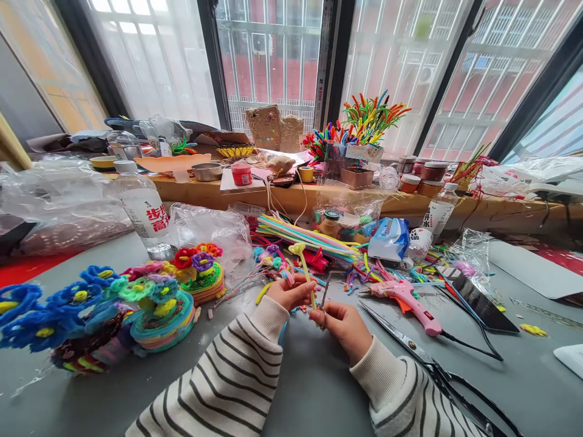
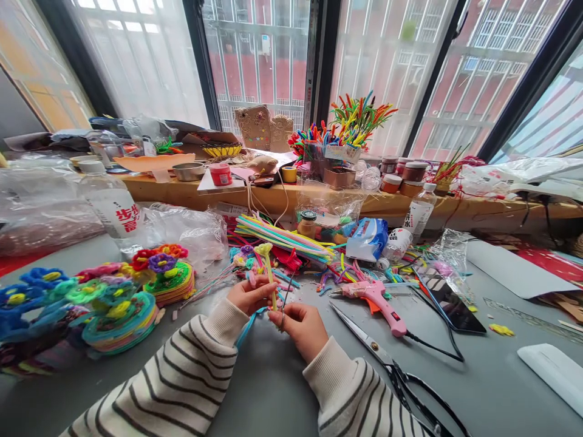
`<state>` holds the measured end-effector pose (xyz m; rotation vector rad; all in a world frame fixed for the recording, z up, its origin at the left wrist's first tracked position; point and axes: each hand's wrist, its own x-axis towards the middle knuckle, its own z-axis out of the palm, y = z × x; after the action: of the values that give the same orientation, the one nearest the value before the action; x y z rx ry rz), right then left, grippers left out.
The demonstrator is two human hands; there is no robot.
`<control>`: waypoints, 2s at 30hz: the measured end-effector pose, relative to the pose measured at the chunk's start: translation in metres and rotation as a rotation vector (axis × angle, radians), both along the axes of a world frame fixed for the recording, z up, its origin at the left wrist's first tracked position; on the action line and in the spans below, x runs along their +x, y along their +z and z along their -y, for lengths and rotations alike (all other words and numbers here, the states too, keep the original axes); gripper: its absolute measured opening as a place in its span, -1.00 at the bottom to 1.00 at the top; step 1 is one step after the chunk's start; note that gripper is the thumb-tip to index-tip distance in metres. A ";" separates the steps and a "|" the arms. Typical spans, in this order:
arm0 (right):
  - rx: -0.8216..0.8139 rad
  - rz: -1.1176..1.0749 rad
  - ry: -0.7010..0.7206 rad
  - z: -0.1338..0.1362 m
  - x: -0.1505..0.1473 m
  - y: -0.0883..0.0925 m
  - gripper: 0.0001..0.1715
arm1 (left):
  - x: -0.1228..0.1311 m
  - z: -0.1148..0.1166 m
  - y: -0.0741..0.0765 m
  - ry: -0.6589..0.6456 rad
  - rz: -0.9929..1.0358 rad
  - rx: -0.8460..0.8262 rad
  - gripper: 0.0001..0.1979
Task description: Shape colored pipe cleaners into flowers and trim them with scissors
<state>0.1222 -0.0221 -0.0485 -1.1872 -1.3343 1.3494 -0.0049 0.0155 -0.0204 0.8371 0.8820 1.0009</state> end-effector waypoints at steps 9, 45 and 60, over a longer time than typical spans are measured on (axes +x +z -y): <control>-0.003 0.037 0.017 0.001 0.000 0.001 -0.60 | -0.001 0.000 0.000 0.049 -0.018 0.013 -0.75; -0.039 0.018 0.039 0.000 -0.001 -0.002 -0.56 | -0.002 -0.001 -0.001 0.120 -0.032 0.016 -0.72; 0.132 0.157 0.242 0.011 0.006 0.002 -0.31 | -0.006 -0.005 0.002 0.187 0.109 -0.016 -0.73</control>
<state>0.1283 -0.0333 -0.0466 -1.0856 -1.6970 1.3320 -0.0114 0.0203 -0.0182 0.6886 0.8855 1.1899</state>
